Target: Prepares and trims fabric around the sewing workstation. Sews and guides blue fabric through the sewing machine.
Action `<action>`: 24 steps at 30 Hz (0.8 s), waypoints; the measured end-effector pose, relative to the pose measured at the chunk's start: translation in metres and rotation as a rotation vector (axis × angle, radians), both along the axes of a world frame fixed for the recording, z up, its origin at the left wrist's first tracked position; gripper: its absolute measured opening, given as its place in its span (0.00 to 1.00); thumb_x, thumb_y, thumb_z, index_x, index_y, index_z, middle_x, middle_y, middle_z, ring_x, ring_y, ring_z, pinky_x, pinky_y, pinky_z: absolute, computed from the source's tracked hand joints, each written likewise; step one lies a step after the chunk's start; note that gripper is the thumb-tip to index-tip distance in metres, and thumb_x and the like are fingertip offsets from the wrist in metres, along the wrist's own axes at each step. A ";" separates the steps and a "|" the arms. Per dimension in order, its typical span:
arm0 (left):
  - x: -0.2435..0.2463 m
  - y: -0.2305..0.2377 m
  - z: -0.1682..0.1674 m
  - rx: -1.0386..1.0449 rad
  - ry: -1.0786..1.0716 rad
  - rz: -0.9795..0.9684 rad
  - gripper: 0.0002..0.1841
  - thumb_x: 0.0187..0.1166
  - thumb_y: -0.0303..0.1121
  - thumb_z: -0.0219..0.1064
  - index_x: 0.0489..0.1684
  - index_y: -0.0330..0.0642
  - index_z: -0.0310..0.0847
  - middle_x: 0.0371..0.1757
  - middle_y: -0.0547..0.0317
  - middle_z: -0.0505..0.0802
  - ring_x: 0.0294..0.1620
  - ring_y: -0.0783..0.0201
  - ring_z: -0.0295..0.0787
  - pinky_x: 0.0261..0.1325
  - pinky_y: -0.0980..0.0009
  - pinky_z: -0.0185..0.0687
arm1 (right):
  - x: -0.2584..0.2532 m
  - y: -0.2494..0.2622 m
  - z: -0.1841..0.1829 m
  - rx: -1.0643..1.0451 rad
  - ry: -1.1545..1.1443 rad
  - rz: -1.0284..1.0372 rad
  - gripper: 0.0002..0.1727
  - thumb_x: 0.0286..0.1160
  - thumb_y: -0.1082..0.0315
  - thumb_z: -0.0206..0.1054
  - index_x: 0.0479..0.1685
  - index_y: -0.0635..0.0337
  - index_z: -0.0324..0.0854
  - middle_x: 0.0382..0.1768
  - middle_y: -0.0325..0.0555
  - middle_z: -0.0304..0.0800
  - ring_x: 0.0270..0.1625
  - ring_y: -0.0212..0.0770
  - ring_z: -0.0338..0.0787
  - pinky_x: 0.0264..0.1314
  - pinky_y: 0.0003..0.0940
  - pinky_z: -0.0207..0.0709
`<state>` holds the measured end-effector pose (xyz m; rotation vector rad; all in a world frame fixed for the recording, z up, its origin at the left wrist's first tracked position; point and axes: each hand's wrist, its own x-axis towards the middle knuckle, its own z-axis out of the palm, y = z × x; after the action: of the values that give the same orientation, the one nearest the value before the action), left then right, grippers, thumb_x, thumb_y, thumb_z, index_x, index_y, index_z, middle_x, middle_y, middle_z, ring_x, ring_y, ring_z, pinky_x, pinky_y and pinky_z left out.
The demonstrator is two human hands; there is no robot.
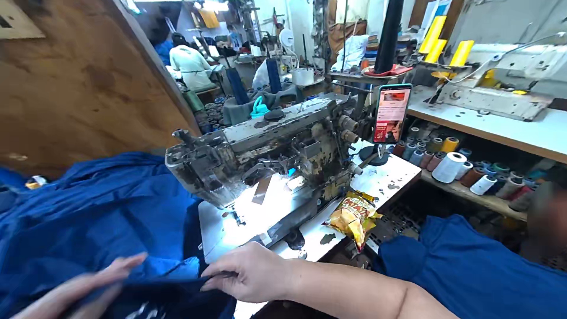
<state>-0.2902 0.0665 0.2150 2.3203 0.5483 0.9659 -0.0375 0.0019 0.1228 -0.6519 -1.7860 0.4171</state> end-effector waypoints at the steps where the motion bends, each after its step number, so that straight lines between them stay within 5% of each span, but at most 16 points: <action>1: 0.012 0.016 -0.014 0.029 -0.097 0.022 0.11 0.87 0.26 0.59 0.58 0.43 0.87 0.58 0.65 0.96 0.62 0.72 0.92 0.69 0.69 0.87 | -0.004 -0.002 -0.002 0.014 0.030 -0.001 0.15 0.75 0.79 0.68 0.57 0.79 0.86 0.43 0.62 0.95 0.42 0.49 0.96 0.51 0.44 0.89; 3: 0.058 0.024 -0.031 0.169 -0.216 0.227 0.08 0.87 0.31 0.61 0.53 0.46 0.86 0.48 0.74 0.94 0.49 0.82 0.90 0.56 0.80 0.87 | -0.008 -0.010 -0.009 0.013 0.017 -0.032 0.26 0.75 0.78 0.69 0.73 0.77 0.76 0.51 0.62 0.93 0.40 0.49 0.96 0.45 0.47 0.90; 4: 0.078 0.023 -0.034 0.298 -0.165 0.313 0.10 0.85 0.32 0.62 0.51 0.37 0.88 0.48 0.63 0.93 0.50 0.76 0.89 0.58 0.77 0.85 | -0.008 -0.014 -0.016 -0.012 -0.015 -0.056 0.27 0.75 0.78 0.69 0.76 0.74 0.74 0.57 0.61 0.92 0.43 0.50 0.97 0.47 0.49 0.90; 6: 0.101 0.034 -0.050 0.520 0.106 0.361 0.14 0.83 0.33 0.64 0.49 0.30 0.91 0.48 0.39 0.94 0.50 0.47 0.94 0.54 0.49 0.88 | -0.002 -0.023 -0.035 -0.123 -0.042 -0.094 0.20 0.78 0.78 0.67 0.69 0.72 0.81 0.57 0.59 0.94 0.51 0.50 0.97 0.56 0.49 0.89; 8: 0.110 0.045 -0.070 0.451 0.354 0.307 0.12 0.81 0.33 0.66 0.50 0.35 0.92 0.51 0.39 0.95 0.52 0.40 0.95 0.53 0.37 0.87 | 0.005 -0.035 -0.057 -0.297 -0.026 -0.102 0.12 0.81 0.75 0.63 0.54 0.70 0.89 0.49 0.55 0.96 0.51 0.43 0.96 0.61 0.39 0.87; 14: 0.123 0.050 -0.060 -0.051 0.595 0.503 0.11 0.80 0.40 0.72 0.44 0.42 0.93 0.46 0.49 0.96 0.52 0.48 0.93 0.59 0.42 0.85 | 0.030 -0.060 -0.075 -0.565 0.182 -0.089 0.12 0.84 0.72 0.62 0.54 0.64 0.91 0.43 0.39 0.97 0.43 0.19 0.92 0.51 0.17 0.85; 19: 0.146 0.087 -0.069 0.075 0.498 0.450 0.09 0.78 0.35 0.73 0.43 0.37 0.92 0.45 0.42 0.95 0.53 0.42 0.93 0.57 0.38 0.84 | 0.043 -0.044 -0.055 -0.581 0.292 -0.134 0.12 0.82 0.74 0.62 0.53 0.63 0.91 0.38 0.31 0.95 0.30 0.15 0.84 0.34 0.12 0.79; 22: 0.163 0.137 -0.099 0.148 0.402 0.365 0.11 0.72 0.38 0.71 0.42 0.42 0.90 0.40 0.48 0.94 0.45 0.46 0.93 0.44 0.40 0.85 | 0.044 -0.030 -0.054 -0.537 0.299 -0.175 0.12 0.81 0.76 0.61 0.53 0.64 0.91 0.41 0.35 0.97 0.35 0.17 0.89 0.41 0.13 0.83; 24: 0.169 0.152 -0.103 0.033 0.377 0.309 0.13 0.76 0.47 0.70 0.44 0.49 0.89 0.39 0.55 0.93 0.44 0.54 0.91 0.44 0.44 0.85 | 0.042 -0.027 -0.056 -0.519 0.298 -0.206 0.12 0.81 0.76 0.61 0.52 0.65 0.91 0.41 0.36 0.96 0.35 0.18 0.88 0.41 0.14 0.83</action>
<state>-0.1211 0.2183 0.1116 2.5091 1.0755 0.6679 0.0043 -0.0249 0.0668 -1.0632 -1.3139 0.8030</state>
